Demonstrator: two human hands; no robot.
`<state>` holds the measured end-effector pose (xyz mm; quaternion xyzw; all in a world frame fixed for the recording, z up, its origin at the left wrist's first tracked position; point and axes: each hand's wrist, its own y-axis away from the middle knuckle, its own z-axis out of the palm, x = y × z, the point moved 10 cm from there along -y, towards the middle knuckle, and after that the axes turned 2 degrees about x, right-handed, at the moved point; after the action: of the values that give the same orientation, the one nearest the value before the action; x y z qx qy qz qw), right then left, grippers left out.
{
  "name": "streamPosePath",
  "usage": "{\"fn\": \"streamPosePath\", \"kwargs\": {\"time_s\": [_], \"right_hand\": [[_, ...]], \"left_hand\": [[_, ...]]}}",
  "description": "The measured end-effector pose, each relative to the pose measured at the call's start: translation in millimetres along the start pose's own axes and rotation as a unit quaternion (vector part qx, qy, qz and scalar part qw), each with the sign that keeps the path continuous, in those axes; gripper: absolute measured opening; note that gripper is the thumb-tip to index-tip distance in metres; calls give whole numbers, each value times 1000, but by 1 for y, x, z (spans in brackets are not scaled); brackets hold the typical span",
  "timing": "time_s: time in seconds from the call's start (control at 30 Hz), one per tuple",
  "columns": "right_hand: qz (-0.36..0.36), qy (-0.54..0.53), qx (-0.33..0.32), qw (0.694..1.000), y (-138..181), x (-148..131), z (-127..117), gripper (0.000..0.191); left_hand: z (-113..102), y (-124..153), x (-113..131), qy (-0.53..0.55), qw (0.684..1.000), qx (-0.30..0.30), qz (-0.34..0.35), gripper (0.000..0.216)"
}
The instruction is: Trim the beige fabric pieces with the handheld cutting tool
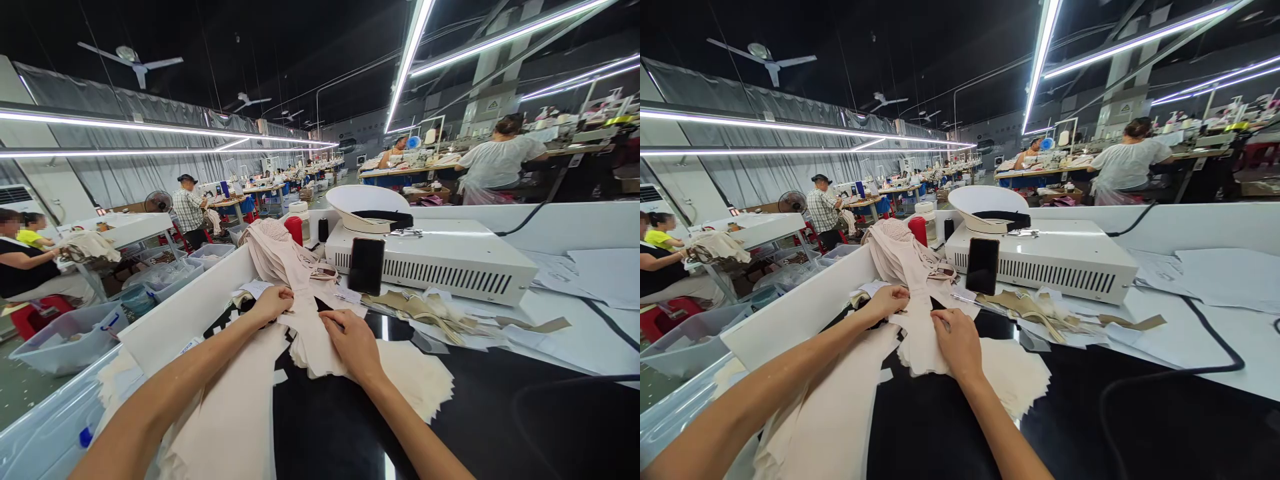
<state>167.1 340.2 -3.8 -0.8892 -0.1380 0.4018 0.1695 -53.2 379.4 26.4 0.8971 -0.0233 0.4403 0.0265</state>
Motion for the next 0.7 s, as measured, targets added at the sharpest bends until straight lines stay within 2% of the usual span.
{"fn": "streamPosePath", "kwargs": {"time_s": [0.17, 0.33, 0.47, 0.57, 0.63, 0.7], "right_hand": [[-8, -3, 4, 1000, 0, 1, 1, 32], [-6, -12, 19, 1000, 0, 3, -2, 32], [-10, -33, 49, 998, -1, 3, -9, 32], [-24, -62, 82, 994, -2, -1, -19, 33], [-38, -83, 107, 990, -3, -7, -28, 34], [-55, -100, 131, 985, -3, -17, -39, 37]], "left_hand": [[-13, 11, 30, -66, 992, 41, 102, 38], [7, 24, 57, -117, 975, -5, 190, 27], [17, 30, 64, -147, 966, -40, 207, 24], [-2, 35, 63, -155, 968, -24, 197, 21], [-28, 43, 61, -156, 970, 2, 184, 12], [-60, 57, 57, -159, 973, 31, 165, 22]]}}
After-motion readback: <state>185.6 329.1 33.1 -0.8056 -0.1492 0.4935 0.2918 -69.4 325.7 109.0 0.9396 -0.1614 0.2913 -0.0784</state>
